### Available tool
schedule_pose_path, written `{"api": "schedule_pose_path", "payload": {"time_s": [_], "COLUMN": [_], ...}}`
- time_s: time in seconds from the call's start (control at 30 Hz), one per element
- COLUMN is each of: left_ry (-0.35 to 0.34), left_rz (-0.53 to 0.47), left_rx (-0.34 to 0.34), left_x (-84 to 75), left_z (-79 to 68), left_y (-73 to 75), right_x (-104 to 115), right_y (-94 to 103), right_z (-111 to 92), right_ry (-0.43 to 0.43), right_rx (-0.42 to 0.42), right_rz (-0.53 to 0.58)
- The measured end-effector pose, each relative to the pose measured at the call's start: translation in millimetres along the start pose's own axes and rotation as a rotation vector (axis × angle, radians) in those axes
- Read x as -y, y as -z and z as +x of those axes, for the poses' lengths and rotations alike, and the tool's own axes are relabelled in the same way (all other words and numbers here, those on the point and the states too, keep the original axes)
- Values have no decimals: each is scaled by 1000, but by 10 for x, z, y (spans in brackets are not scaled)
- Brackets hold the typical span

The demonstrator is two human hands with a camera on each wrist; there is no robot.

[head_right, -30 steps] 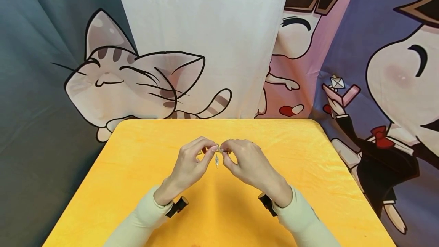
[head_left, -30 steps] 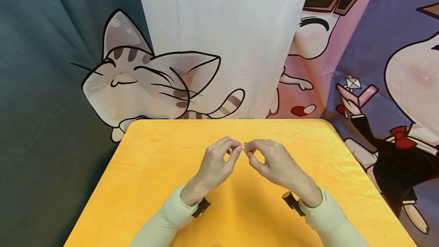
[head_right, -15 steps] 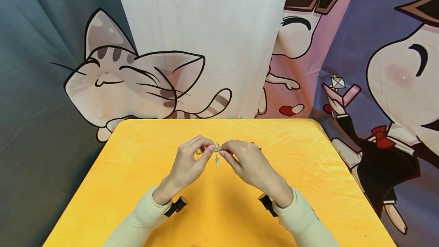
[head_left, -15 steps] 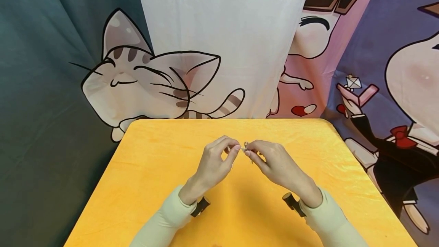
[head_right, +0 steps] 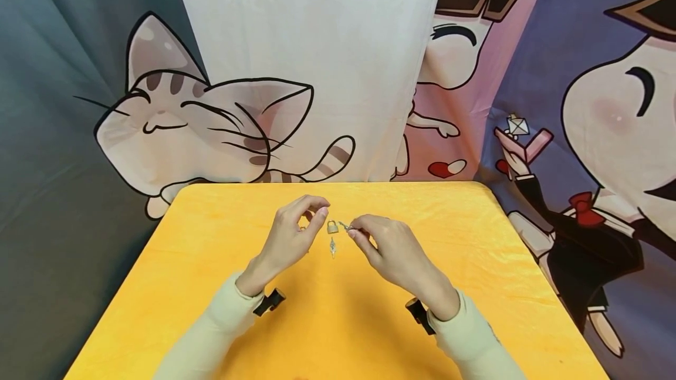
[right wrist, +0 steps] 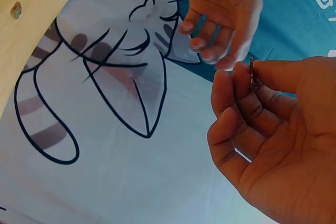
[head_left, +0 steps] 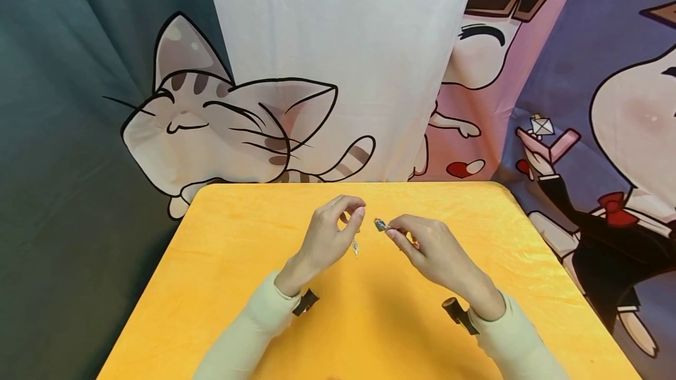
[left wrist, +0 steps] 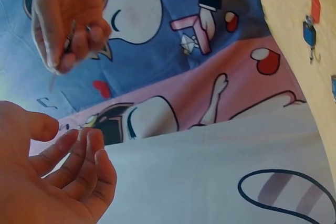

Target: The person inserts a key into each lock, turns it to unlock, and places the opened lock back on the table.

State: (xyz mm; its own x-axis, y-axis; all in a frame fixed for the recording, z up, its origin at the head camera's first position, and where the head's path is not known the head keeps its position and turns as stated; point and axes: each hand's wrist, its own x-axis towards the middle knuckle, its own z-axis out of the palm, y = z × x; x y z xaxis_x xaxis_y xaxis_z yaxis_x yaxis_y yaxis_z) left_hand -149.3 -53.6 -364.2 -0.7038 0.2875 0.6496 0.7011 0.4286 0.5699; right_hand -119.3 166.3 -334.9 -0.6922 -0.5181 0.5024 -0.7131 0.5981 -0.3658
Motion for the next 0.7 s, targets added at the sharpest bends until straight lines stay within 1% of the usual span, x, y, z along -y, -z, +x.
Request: {"api": "schedule_pose_path", "payload": {"time_s": [0.2,0.47,0.7], "left_ry": [61,93,157], "left_rz": [55,179,223], "left_rx": [76,155,255], "left_x": [127,314,505], "left_z": [78,169,233], "left_y": [-88,-237,-376], "right_x": [-52,-126,-184], "right_y": [50,103,140], "right_z": [-48,-110,-163], "right_ry": [-30,-27,-41], "right_rx": [-5,-41,-51], "right_rz": [29,-51,-82]}}
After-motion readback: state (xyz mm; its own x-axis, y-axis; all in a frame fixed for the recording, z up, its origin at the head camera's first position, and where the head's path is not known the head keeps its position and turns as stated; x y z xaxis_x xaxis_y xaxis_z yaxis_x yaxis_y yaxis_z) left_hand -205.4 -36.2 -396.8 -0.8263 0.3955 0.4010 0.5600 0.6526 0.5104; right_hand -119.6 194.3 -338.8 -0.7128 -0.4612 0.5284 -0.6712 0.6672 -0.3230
